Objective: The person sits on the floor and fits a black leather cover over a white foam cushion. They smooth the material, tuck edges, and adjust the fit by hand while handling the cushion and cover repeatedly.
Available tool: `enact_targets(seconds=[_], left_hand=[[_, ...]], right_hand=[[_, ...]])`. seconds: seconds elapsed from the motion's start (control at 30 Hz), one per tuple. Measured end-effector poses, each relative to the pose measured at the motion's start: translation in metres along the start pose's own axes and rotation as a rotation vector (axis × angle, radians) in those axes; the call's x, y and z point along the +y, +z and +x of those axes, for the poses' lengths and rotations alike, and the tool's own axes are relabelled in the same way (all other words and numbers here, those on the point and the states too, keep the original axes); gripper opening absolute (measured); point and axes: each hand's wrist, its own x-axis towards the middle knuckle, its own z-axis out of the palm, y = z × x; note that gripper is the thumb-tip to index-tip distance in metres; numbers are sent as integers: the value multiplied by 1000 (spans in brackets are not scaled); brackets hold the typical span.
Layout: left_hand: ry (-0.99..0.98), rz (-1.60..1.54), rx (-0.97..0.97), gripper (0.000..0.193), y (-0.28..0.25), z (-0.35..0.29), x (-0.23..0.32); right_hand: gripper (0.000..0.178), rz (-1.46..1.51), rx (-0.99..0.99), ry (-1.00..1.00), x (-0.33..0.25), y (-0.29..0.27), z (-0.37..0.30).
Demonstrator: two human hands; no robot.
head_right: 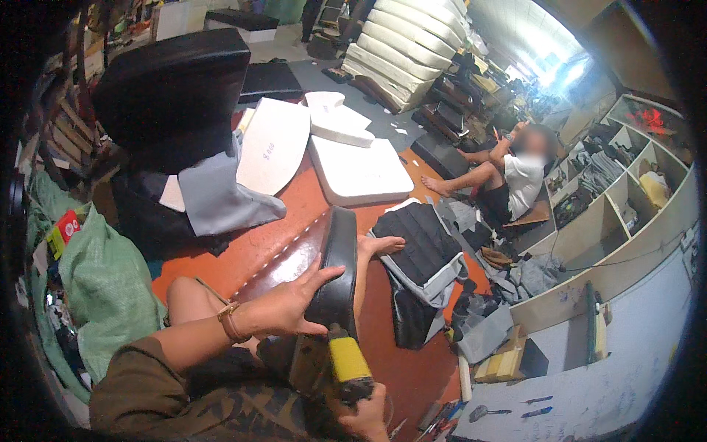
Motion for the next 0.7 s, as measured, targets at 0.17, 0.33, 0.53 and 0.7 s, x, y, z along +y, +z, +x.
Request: enact_targets(seconds=[0.17,0.33,0.53,0.7], left_hand=[[-45,25,97,122,-27,-7,-16],[-269,-358,190,109,-83,-35,-62],[-689,-496,755,65,-108,-121,-156],[-1080,-102,781,69,-109,-121,-187]], right_hand=[[45,-11,84,-141,-4,-54,27],[51,-197,281,162,142,-115,64],[56,-622,-254,767,358,-104,68],[51,-423,-4,592,374,-79,56]])
